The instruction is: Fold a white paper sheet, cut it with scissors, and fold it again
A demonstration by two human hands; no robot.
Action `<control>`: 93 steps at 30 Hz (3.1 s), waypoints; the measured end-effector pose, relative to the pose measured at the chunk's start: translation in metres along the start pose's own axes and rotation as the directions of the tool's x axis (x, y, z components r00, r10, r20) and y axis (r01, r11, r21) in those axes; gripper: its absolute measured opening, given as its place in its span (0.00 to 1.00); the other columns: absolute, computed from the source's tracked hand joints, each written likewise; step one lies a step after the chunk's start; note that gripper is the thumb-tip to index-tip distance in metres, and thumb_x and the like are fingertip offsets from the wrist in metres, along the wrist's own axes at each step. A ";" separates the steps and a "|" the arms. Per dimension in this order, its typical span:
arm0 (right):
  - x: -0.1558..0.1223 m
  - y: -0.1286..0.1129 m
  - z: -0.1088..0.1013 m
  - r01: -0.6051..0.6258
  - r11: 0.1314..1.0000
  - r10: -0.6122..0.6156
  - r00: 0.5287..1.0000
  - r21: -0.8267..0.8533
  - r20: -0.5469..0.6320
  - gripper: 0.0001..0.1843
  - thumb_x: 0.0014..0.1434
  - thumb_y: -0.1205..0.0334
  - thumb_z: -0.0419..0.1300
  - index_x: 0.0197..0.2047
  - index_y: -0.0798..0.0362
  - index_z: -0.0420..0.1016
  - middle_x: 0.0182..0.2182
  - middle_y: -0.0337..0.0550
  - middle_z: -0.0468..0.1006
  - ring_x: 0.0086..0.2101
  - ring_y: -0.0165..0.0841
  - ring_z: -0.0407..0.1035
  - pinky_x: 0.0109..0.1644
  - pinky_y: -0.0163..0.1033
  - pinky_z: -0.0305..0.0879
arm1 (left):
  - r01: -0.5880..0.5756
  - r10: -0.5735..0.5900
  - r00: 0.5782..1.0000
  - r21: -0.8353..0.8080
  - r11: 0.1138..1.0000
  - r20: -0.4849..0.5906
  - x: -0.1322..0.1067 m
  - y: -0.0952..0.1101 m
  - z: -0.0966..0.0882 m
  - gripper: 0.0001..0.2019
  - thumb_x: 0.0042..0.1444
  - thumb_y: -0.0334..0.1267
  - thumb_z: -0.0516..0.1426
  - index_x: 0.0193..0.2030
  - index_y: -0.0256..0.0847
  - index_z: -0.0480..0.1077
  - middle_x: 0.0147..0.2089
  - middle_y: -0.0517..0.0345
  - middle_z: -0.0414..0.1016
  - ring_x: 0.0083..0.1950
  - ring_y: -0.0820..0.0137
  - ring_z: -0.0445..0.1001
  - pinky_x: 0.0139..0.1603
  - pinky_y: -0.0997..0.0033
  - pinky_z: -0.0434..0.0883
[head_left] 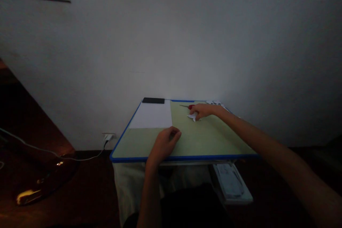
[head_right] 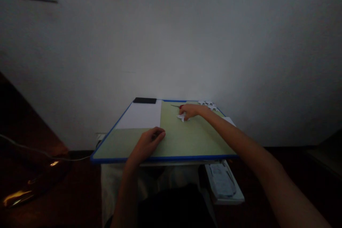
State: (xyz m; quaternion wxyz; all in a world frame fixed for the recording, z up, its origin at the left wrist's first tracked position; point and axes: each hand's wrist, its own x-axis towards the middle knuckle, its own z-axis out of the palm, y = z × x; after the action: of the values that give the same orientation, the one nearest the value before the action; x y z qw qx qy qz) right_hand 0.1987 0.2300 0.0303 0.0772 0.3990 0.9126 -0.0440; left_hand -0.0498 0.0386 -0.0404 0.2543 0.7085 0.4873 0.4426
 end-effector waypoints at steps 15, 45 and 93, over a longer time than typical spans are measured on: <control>-0.064 -0.036 0.070 -0.631 0.759 0.633 0.660 0.159 -0.403 0.39 0.73 0.34 0.48 0.69 0.58 0.70 0.66 0.70 0.70 0.65 0.62 0.62 0.64 0.71 0.62 | 0.016 -0.018 0.999 0.051 0.999 0.037 0.008 0.007 0.001 0.16 0.65 0.51 0.56 0.42 0.43 0.78 0.42 0.50 0.86 0.43 0.57 0.83 0.48 0.57 0.77; -0.006 0.024 0.073 -0.741 0.466 0.885 0.394 0.484 -0.248 0.48 0.73 0.36 0.37 0.79 0.69 0.51 0.78 0.73 0.46 0.76 0.61 0.37 0.71 0.81 0.33 | 0.091 -0.094 0.994 0.062 0.994 0.060 0.014 0.008 0.003 0.21 0.62 0.57 0.57 0.45 0.41 0.79 0.47 0.46 0.85 0.48 0.53 0.83 0.53 0.53 0.76; -0.015 -0.001 0.060 -0.449 0.749 0.662 0.512 0.486 -0.547 0.27 0.73 0.53 0.52 0.68 0.57 0.71 0.72 0.65 0.62 0.71 0.56 0.52 0.74 0.65 0.47 | 0.056 -0.058 0.998 0.042 0.998 0.036 0.010 0.010 0.002 0.18 0.62 0.54 0.57 0.44 0.42 0.79 0.45 0.47 0.86 0.45 0.55 0.84 0.50 0.55 0.78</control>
State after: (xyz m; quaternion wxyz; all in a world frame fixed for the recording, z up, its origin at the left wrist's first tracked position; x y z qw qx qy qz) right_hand 0.2146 0.2096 -0.0260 -0.3168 0.6652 0.6761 0.0058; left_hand -0.0422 0.0440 -0.0300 0.2611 0.7076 0.5115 0.4118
